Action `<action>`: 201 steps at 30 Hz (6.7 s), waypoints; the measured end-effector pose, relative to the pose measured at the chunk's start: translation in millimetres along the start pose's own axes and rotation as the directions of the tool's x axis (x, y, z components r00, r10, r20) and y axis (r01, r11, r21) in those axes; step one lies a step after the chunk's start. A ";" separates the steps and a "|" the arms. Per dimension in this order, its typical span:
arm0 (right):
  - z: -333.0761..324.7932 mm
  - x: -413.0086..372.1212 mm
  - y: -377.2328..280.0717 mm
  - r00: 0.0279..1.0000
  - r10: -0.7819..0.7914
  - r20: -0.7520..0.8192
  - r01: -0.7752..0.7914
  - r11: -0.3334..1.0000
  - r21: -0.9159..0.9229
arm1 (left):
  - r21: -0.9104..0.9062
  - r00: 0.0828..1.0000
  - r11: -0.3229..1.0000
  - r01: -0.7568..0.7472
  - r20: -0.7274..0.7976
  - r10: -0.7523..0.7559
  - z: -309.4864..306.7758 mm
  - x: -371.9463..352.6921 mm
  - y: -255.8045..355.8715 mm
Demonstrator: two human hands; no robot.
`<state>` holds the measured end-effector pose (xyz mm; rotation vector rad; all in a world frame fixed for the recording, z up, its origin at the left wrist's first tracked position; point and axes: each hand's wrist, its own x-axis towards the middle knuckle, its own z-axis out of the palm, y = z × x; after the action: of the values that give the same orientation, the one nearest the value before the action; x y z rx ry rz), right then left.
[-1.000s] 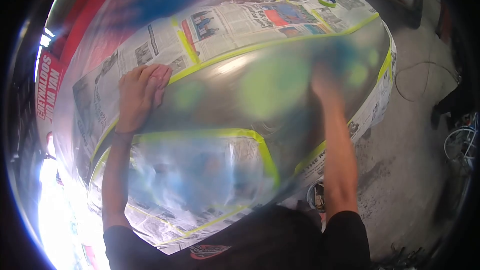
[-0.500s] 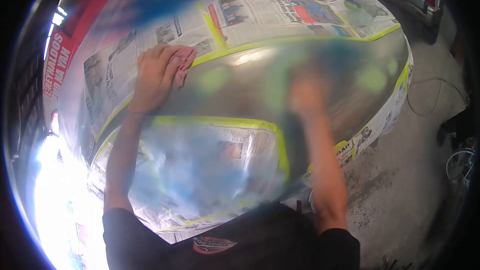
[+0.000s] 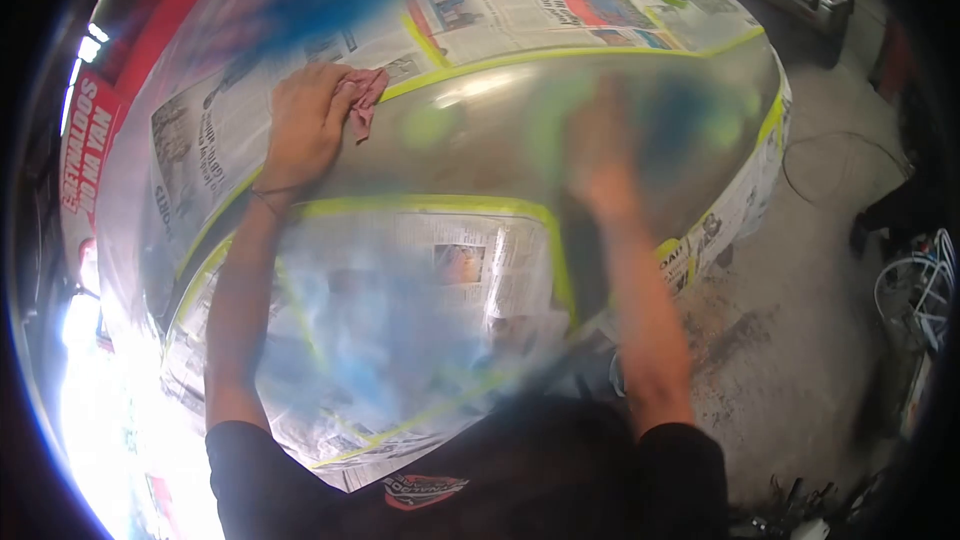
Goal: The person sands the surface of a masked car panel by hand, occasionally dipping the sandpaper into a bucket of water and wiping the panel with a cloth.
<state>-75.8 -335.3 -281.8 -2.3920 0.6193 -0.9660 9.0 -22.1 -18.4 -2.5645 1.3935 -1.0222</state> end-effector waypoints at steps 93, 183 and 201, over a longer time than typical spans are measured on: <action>-27.8 -97.3 6.4 0.825 -0.556 0.098 0.541 0.829 0.144 | 0.095 0.996 0.992 0.083 -0.030 -0.080 -1.2 -14.1 -33.6; -41.4 -28.7 265.7 0.971 0.233 -0.056 -0.216 0.952 0.216 | 0.083 0.952 0.966 0.245 0.166 -0.255 -14.9 6.4 9.2; -17.2 116.5 366.2 0.987 0.059 -0.147 -0.064 0.997 -0.030 | 0.135 0.956 0.959 0.250 0.121 -0.266 -15.0 6.5 3.8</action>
<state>-95.5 -691.6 -425.2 -2.3323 0.7652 -1.1188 0.1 -25.4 -4.5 -2.7186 0.9530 -0.9032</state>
